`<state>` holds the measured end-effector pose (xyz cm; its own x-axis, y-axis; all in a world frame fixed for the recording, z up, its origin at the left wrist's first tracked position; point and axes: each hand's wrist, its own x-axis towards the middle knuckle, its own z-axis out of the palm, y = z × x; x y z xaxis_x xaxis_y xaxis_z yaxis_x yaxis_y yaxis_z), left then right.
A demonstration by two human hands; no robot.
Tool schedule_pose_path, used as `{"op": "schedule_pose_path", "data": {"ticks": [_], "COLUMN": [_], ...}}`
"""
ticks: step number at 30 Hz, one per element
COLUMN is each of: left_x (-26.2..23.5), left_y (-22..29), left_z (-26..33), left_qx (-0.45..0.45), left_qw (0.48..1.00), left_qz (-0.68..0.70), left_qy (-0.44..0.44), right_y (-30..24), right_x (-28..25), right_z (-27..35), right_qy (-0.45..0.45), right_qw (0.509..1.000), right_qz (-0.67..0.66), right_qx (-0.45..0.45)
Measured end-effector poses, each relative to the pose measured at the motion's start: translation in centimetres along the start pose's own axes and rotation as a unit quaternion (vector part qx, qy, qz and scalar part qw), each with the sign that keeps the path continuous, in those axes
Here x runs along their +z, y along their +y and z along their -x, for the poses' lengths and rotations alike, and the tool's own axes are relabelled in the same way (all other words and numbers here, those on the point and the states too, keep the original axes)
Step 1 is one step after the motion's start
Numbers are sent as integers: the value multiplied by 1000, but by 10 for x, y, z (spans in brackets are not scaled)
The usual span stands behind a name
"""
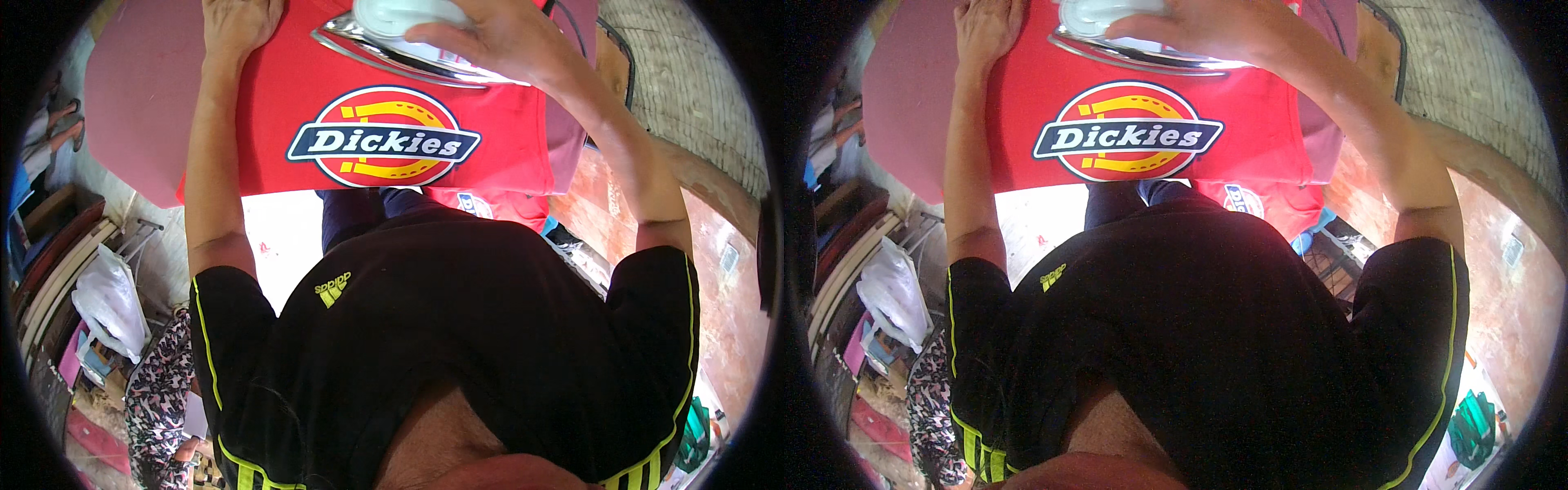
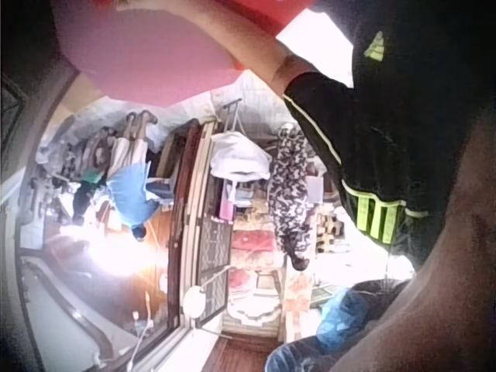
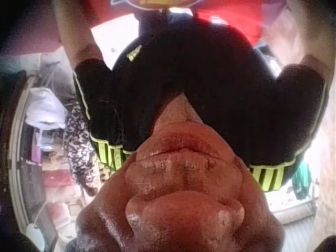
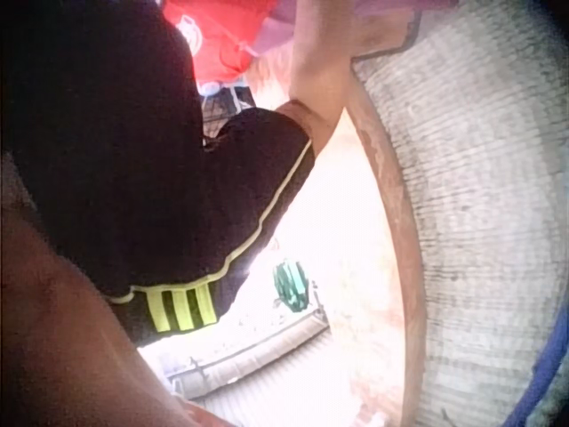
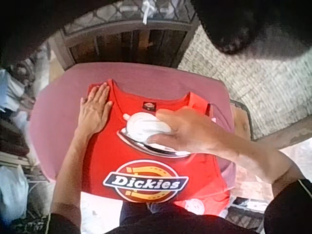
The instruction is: The person irons a red t-shirt on a pink ironing board, then folds it and places it on a stack. They repeat this process with another red t-shirt, ironing and folding it before adding it to the stack.
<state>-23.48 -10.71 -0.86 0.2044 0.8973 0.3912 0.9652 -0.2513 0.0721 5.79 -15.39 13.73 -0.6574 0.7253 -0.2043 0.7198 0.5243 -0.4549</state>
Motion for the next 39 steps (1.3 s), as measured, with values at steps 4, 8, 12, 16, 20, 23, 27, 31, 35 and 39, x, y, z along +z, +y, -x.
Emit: {"op": "schedule_pose_path", "data": {"ticks": [4, 8, 12, 16, 20, 23, 27, 31, 35, 39], "left_x": [-3, -9, -13, -19, -31, -34, 31, 21, 18, 17], "left_y": [1, 1, 7, 8, -19, -35, -85, -70, -62, -63], "left_z": [-1, 5, 1, -5, -23, -32, -28, -28, -29, -26], "left_qx": [2, -23, -23, -34, 29, 17, 76, 6, -28, -33], "left_qw": [1000, 1000, 999, 998, 992, 994, 961, 956, 948, 949], "left_qz": [3, 0, 28, 42, 100, 76, 254, 270, 286, 282], "left_qy": [-1, -21, -18, -40, -75, -82, 77, 116, 137, 138], "right_y": [-7, -30, 4, -13, -32, -43, -42, -29, -23, -23], "right_x": [11, -11, 17, 23, 30, 30, 43, 51, 50, 31], "right_z": [-25, -20, 1, -20, -43, -59, -92, -127, -169, -196], "right_qy": [54, -27, 106, 118, 180, 229, 303, 347, 335, 320], "right_qw": [993, 999, 991, 991, 982, 973, 951, 937, 934, 939], "right_qz": [53, 24, 52, 65, 48, 22, -59, -36, -81, -122], "right_qx": [-89, -13, -60, -23, -36, -21, 20, 30, 92, 20]}}
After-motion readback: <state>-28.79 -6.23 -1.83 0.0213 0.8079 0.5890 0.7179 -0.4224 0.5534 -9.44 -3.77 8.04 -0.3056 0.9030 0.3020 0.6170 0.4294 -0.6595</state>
